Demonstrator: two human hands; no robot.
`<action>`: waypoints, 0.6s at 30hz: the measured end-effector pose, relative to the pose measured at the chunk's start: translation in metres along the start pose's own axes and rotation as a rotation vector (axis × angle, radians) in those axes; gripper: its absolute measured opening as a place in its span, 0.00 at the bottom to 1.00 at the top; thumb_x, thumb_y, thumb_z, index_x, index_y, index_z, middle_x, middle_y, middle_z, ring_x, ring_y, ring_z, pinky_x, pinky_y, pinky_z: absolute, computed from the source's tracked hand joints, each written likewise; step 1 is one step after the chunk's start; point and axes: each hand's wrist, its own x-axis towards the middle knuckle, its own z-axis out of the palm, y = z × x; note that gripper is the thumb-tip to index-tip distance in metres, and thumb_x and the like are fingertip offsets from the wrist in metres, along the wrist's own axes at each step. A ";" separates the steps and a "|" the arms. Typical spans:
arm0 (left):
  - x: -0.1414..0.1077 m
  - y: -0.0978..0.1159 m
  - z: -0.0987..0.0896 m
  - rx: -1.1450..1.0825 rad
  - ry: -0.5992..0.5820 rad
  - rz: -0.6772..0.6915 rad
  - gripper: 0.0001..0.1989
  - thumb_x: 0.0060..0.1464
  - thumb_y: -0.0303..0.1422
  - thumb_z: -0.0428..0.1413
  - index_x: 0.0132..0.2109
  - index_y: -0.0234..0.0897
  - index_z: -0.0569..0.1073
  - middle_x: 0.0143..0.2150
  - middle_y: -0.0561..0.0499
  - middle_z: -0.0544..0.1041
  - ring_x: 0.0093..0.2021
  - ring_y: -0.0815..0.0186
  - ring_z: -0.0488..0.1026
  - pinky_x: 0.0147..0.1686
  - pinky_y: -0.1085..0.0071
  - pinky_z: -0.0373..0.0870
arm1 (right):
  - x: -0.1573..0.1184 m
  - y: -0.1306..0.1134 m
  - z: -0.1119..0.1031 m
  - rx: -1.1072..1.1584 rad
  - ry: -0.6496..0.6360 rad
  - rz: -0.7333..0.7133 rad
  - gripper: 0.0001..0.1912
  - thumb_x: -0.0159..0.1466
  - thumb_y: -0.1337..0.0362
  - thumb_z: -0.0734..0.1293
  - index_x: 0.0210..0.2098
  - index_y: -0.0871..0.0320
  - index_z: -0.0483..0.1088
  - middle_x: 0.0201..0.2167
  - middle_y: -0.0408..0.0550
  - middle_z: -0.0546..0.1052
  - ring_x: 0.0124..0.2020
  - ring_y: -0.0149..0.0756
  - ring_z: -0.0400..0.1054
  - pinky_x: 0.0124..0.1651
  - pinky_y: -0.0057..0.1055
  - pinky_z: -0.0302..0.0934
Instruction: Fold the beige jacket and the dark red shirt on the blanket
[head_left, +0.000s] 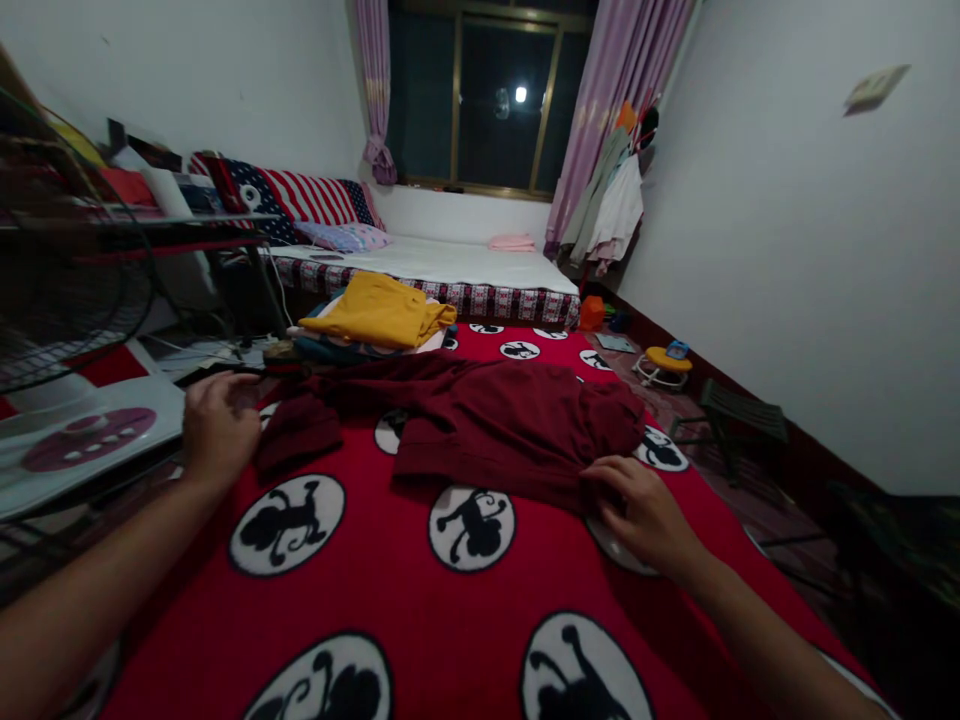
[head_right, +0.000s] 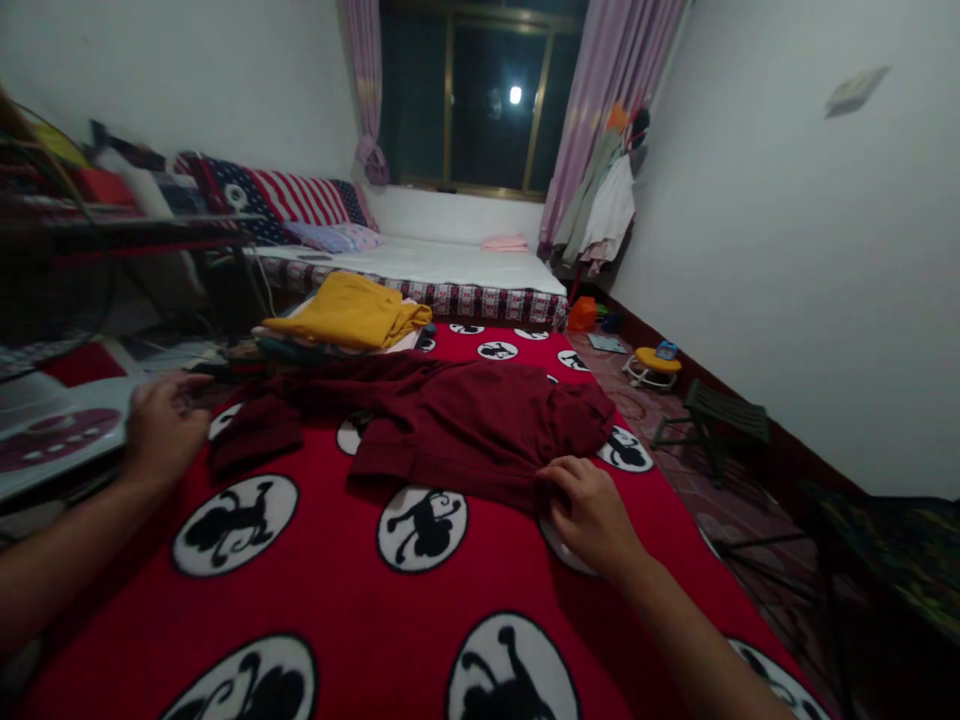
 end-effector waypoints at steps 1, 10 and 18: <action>-0.005 0.016 0.000 0.028 0.047 0.037 0.14 0.53 0.27 0.48 0.46 0.41 0.71 0.56 0.48 0.70 0.57 0.54 0.66 0.59 0.53 0.63 | 0.002 -0.008 0.002 -0.047 -0.053 -0.025 0.23 0.56 0.73 0.62 0.49 0.55 0.71 0.50 0.52 0.72 0.52 0.44 0.65 0.56 0.42 0.58; -0.029 0.126 0.070 0.039 -0.705 0.832 0.41 0.45 0.17 0.52 0.66 0.50 0.58 0.72 0.51 0.47 0.71 0.52 0.40 0.65 0.51 0.46 | 0.019 -0.007 0.029 -0.282 -0.152 0.020 0.35 0.50 0.83 0.56 0.55 0.57 0.68 0.55 0.50 0.69 0.52 0.42 0.62 0.51 0.33 0.60; 0.030 0.137 0.061 -0.024 -0.815 0.871 0.11 0.47 0.23 0.54 0.39 0.38 0.73 0.40 0.47 0.77 0.46 0.59 0.73 0.49 0.66 0.64 | 0.053 0.001 -0.029 -0.238 -0.013 0.006 0.21 0.53 0.79 0.59 0.39 0.54 0.75 0.39 0.46 0.78 0.42 0.37 0.70 0.40 0.27 0.60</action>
